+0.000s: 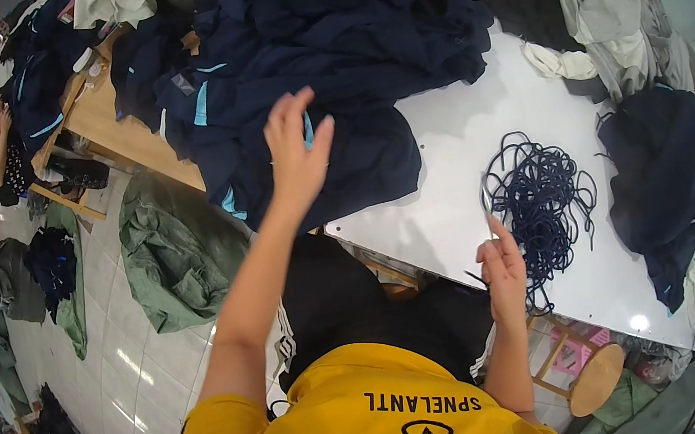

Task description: Threading drawstrings through the waistbands of athletic pants using a long needle-like tool in a garment factory.

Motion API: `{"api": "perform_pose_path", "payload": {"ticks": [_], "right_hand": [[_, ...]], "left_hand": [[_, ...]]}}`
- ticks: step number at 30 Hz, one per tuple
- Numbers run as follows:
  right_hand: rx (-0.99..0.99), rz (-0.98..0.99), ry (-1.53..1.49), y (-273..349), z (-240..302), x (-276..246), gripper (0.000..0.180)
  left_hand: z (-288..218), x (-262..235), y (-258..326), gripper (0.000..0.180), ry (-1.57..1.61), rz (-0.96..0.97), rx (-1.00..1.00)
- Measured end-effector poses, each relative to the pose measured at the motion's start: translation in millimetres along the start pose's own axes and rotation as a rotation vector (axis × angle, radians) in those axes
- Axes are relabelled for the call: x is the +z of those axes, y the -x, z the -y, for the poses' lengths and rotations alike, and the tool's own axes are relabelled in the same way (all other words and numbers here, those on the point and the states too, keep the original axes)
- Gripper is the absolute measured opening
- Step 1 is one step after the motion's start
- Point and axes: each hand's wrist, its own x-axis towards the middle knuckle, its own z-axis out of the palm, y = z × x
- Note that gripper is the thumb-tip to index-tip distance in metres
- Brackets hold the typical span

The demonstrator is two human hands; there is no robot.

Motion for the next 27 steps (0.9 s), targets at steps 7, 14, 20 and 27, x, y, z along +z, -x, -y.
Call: {"api": "perform_pose_path", "payload": {"ticks": [7,14,20,27], "right_hand": [[-0.004,-0.140,-0.028,14.8,7.7,-22.2,0.050],[0.060,-0.088,-0.042,15.5,-14.3,-19.8,0.046],[0.081,0.033,0.008,-0.3,-16.6,-8.5,0.047],[0.212,0.037,-0.116,-17.6,-40.9,26.8,0.068]], "left_hand": [[36.3,21.5,-67.8,0.022,-0.386,0.249,0.234],[-69.0,-7.6,28.5,0.025,0.339,0.799,0.297],[-86.9,-82.1,45.7,0.030,0.484,1.431,0.314],[-105.6,-70.1,58.8,0.024,0.863,1.472,0.161]]}}
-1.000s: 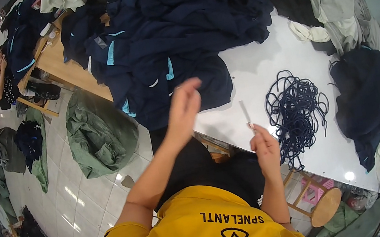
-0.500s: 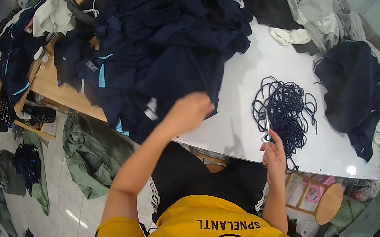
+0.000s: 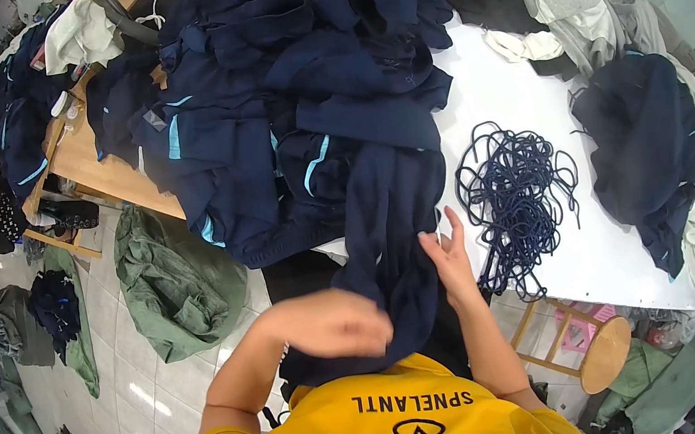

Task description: Threading drawstrings through the waistbands of athletic pants using a long needle-like tool in a garment factory.

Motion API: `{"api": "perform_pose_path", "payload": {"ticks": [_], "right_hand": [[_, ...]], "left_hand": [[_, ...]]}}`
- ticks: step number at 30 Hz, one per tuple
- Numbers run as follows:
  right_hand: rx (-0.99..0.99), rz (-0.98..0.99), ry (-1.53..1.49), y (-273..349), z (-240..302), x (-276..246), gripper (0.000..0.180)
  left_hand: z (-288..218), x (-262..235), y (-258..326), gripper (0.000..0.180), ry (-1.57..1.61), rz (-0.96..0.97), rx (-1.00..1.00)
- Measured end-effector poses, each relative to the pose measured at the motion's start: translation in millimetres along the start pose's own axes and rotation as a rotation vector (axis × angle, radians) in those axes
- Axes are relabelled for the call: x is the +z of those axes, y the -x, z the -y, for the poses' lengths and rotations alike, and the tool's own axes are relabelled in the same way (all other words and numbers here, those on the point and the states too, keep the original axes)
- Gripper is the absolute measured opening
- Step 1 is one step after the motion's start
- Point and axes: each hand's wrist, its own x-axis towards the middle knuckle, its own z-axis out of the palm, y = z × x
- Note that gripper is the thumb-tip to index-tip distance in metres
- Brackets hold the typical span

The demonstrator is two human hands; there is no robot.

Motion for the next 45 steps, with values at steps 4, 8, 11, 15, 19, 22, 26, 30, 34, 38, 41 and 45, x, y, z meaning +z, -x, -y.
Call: {"api": "perform_pose_path", "payload": {"ticks": [4,8,11,15,19,22,26,30,34,38,41,45], "right_hand": [[0.106,-0.094,-0.120,4.0,-0.8,-3.5,0.069],[0.121,-0.164,-0.319,13.7,3.3,-29.2,0.068],[0.151,-0.169,-0.494,16.4,-1.3,-44.0,0.068],[0.049,-0.217,-0.329,17.0,10.8,-49.5,0.065],[-0.146,-0.061,0.408,3.0,2.7,-36.5,0.070],[-0.239,-0.137,0.893,-21.0,-31.4,-28.1,0.047],[-0.313,-0.103,0.253,-50.1,-35.1,-32.8,0.012],[-0.230,0.074,0.186,-41.2,21.6,-21.8,0.013],[0.171,0.377,-0.043,-27.9,-3.4,10.5,0.033],[0.453,1.055,-0.551,2.6,-24.5,9.6,0.066],[0.360,1.000,-0.672,22.5,-14.0,22.2,0.074],[0.485,0.624,-0.779,9.5,-13.3,52.5,0.043]], "left_hand": [[76.3,-5.8,-23.5,0.035,0.142,-0.918,-0.206],[65.3,-12.4,-50.2,0.077,-0.532,-0.973,-0.466],[63.5,-31.0,-65.5,0.059,-0.521,-0.846,-0.639],[36.0,-40.7,-57.0,0.022,0.078,-0.927,0.082],[-16.8,-72.2,-6.9,0.043,0.366,-0.968,0.556],[-44.4,-103.3,20.7,0.035,0.237,-1.325,0.550],[-37.7,-123.4,73.9,0.044,0.589,-1.355,0.631],[-44.6,-113.2,61.0,0.044,0.705,-1.305,0.591],[-72.7,-87.2,15.6,0.052,0.995,-1.043,0.732],[-128.6,-83.3,-16.1,0.052,1.037,-0.896,0.882],[-65.7,-113.4,30.3,0.057,-0.247,-1.519,0.537],[-80.3,-110.2,14.1,0.039,0.150,-1.073,0.770]]}}
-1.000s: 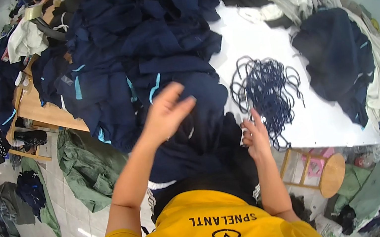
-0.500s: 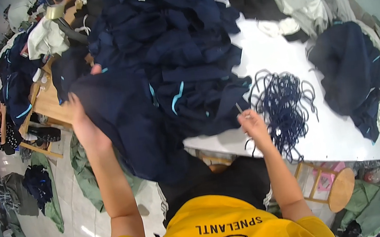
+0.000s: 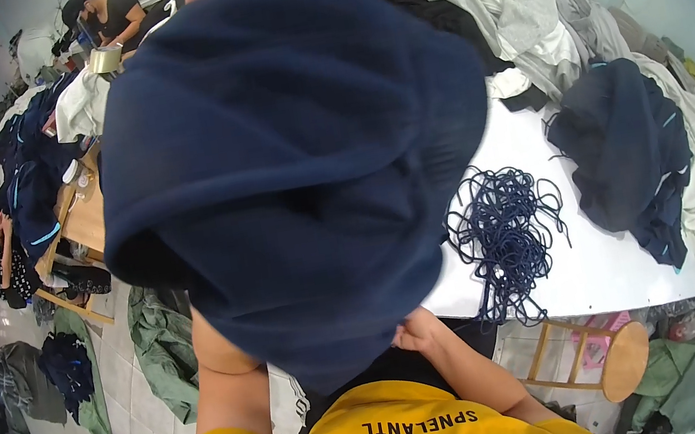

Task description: Threading drawstrings through the waistbands of athletic pants using a long needle-like tool in a garment factory.

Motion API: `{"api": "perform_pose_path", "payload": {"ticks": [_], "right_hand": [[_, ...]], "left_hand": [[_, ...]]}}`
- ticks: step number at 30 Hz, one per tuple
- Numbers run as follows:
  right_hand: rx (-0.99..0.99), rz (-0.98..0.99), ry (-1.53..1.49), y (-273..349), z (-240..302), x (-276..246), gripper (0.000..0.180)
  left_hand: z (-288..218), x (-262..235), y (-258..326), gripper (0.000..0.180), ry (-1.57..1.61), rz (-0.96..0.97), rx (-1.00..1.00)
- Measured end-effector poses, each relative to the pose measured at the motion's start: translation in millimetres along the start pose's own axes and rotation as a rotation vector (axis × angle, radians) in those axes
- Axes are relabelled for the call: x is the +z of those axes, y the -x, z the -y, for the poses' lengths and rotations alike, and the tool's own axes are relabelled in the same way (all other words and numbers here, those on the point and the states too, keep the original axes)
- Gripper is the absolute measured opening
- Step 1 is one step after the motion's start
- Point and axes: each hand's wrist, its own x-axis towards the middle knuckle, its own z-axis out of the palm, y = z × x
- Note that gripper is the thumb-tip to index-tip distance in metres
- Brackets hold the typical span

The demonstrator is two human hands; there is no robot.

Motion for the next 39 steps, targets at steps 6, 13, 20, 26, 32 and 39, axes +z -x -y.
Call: {"api": "perform_pose_path", "payload": {"ticks": [6,13,20,26,32,39], "right_hand": [[-0.682,-0.280,0.014,37.4,75.2,54.4,0.020],[-0.594,-0.709,0.922,93.1,119.1,-18.2,0.033],[-0.702,-0.767,0.860,104.1,79.7,-26.5,0.033],[-0.724,-0.590,1.152,72.2,78.2,-8.4,0.036],[-0.786,-0.754,1.892,40.4,67.2,-2.9,0.063],[-0.925,-0.701,1.712,26.1,99.3,-32.1,0.017]], "left_hand": [[19.2,-5.3,-99.8,0.020,1.030,0.482,-0.150],[70.7,-131.0,1.0,0.064,0.587,0.100,-0.597],[93.6,-79.9,51.3,0.034,-0.351,0.076,-0.861],[124.9,-10.4,62.7,0.027,-0.721,0.602,-0.771],[128.8,9.6,123.7,0.061,-1.340,0.702,-0.361],[113.6,-23.4,128.6,0.034,-1.232,0.738,-0.436]]}}
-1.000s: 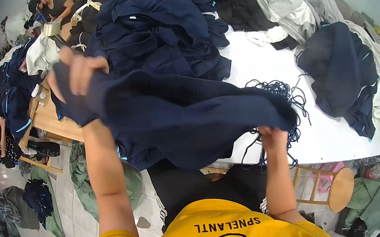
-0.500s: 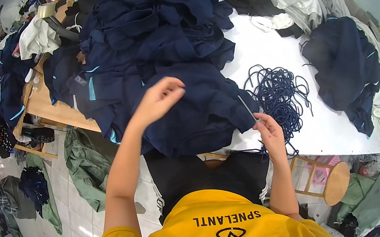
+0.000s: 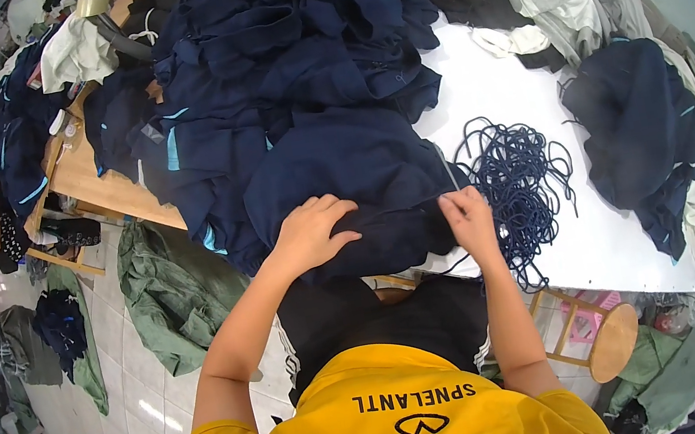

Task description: Threading drawstrings through the waistbands of athletic pants using a long needle-like tool in a garment factory.

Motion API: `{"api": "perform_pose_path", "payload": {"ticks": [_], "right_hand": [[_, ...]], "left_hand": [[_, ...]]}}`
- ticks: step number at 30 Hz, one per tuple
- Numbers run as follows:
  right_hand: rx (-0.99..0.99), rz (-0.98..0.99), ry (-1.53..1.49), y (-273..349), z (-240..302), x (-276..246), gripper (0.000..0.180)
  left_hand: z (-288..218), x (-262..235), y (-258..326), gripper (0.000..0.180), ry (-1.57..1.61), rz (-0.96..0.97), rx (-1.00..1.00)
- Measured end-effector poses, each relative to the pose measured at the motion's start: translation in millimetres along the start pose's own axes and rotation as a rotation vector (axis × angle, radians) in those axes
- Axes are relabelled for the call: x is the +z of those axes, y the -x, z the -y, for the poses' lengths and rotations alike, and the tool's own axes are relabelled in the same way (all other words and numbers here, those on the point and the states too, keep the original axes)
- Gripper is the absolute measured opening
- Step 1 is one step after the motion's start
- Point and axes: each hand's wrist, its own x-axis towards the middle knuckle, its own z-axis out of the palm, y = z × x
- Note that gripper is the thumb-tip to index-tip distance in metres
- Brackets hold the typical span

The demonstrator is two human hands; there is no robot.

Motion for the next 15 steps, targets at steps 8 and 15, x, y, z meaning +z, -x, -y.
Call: {"api": "perform_pose_path", "payload": {"ticks": [8,15], "right_hand": [[0.211,0.038,-0.307,-25.2,-2.3,-14.1,0.025],[0.211,0.019,-0.321,-25.5,-4.5,-23.6,0.025]], "left_hand": [[20.1,-15.0,-12.6,0.026,1.145,0.323,-0.491],[3.8,-29.4,-25.1,0.052,1.075,0.286,-0.631]]}}
